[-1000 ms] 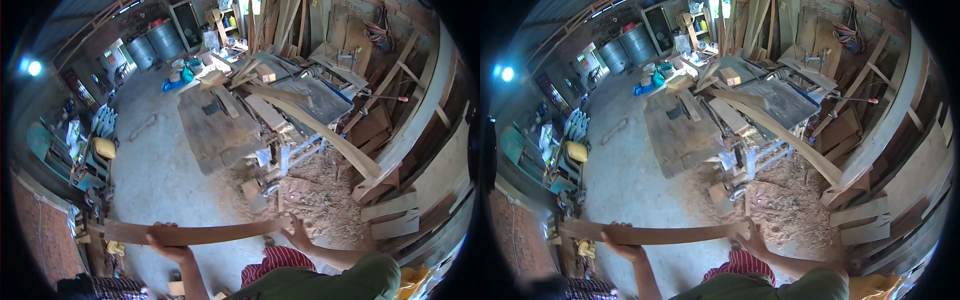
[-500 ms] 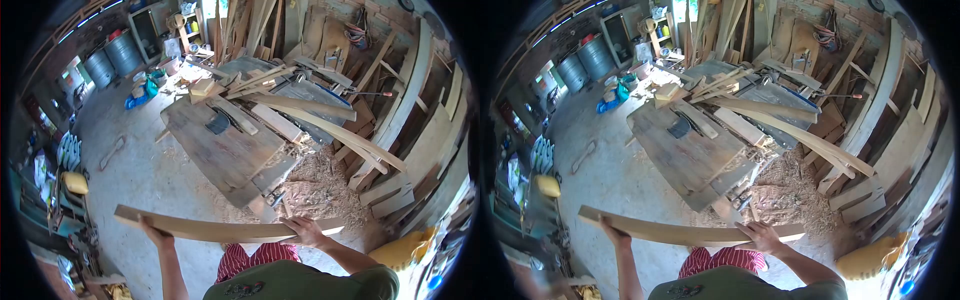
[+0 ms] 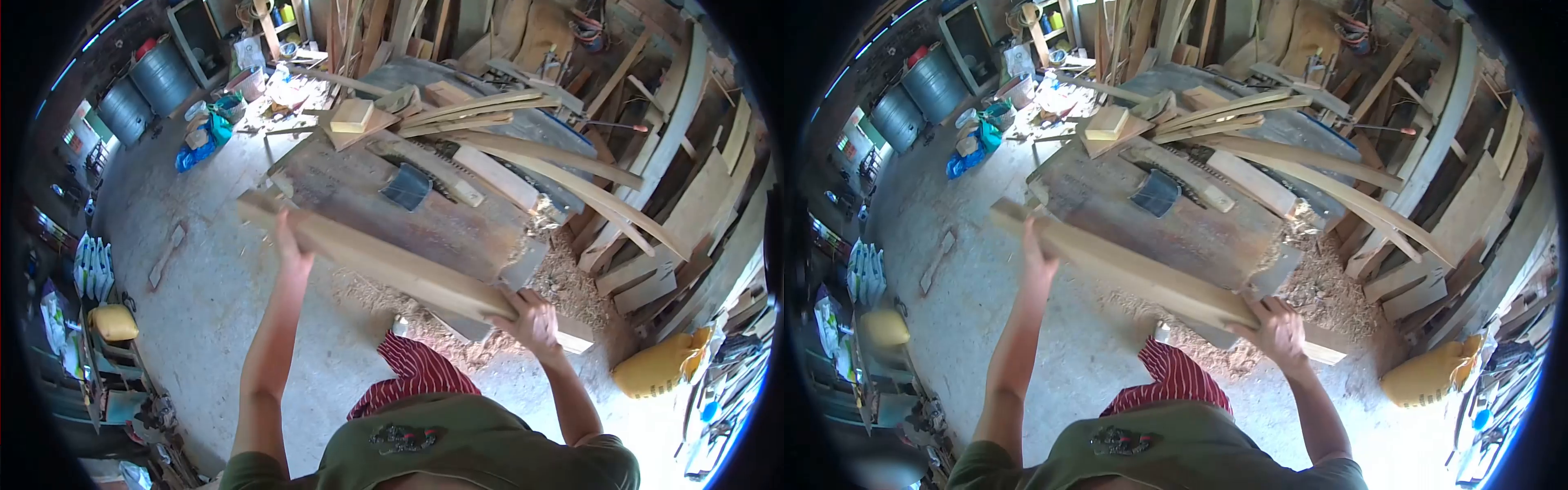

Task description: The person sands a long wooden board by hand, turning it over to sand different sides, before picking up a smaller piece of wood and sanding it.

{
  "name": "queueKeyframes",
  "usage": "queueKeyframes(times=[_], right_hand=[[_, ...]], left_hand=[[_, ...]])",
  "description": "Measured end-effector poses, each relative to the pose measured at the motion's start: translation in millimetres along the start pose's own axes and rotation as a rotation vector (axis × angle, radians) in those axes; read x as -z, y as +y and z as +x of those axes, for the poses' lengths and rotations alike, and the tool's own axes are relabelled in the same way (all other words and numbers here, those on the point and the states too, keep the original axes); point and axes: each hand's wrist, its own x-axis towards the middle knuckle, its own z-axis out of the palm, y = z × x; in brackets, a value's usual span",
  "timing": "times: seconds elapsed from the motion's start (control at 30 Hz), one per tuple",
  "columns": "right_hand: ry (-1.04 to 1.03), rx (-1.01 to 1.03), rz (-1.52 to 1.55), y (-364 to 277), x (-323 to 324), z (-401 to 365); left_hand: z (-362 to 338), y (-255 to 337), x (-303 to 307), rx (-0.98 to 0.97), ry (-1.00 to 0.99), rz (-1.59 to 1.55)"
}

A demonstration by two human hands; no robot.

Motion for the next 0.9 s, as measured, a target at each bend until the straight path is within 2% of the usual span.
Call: queueKeyframes(times=[0.07, 0.13, 0.2, 0.23, 0.3, 0.33, 0.4, 0.47, 0.53, 0.57, 0.6, 0.63, 0.67, 0.7, 0.73, 0.8, 0.87, 0.9], right_hand=[[0.151, 0.005, -0.005, 2, -10, 27], [0.112, -0.047, 0.026, -10, -15, 53], [0.049, -0.135, 0.053, -13, -11, 82], [0.073, -0.101, 0.016, -13, -16, 95], [0.040, -0.140, 0.018, -19, -30, 119], [0.008, -0.158, 0.006, -21, -34, 125], [0.003, -0.159, -0.007, -21, -43, 132], [0.002, -0.157, 0.018, -23, -59, 141], [0.053, -0.164, -0.035, -20, -74, 137], [-0.024, -0.269, 0.023, -21, -68, 136], [-0.019, -0.253, 0.004, -13, -71, 131], [-0.002, -0.212, -0.110, -16, -61, 135], [0.133, -0.210, -0.157, -13, -59, 134], [0.178, -0.336, -0.179, -23, -47, 141], [0.165, -0.361, -0.190, -28, -48, 147], [0.385, -0.440, -0.092, -35, -56, 165], [0.346, -0.308, 0.021, -52, -70, 199], [0.386, -0.311, 0.029, -63, -80, 221]], left_hand=[[41, -17, 3, -0.035, 0.082, 0.022], [77, -9, -13, -0.052, 0.142, 0.065], [100, -8, -35, 0.005, 0.332, 0.165], [119, -9, -42, 0.011, 0.315, 0.172], [140, -15, -39, -0.098, 0.482, 0.336], [154, -20, -28, -0.071, 0.482, 0.346], [192, -25, -11, 0.107, 0.395, 0.215], [191, -26, -30, 0.104, 0.420, 0.216], [217, -47, -24, -0.137, 0.524, 0.428], [222, -55, -34, -0.226, 0.471, 0.311], [223, -58, -34, -0.127, 0.555, 0.508], [201, -43, -61, -0.009, 0.625, 0.714], [176, -25, -91, 0.119, 0.678, 0.901], [179, -31, -84, 0.125, 0.656, 0.865], [182, -35, -76, 0.132, 0.634, 0.829], [184, -35, -74, 0.125, 0.602, 0.736], [174, -28, -81, 0.126, 0.598, 0.774], [175, -29, -80, 0.106, 0.586, 0.754]])
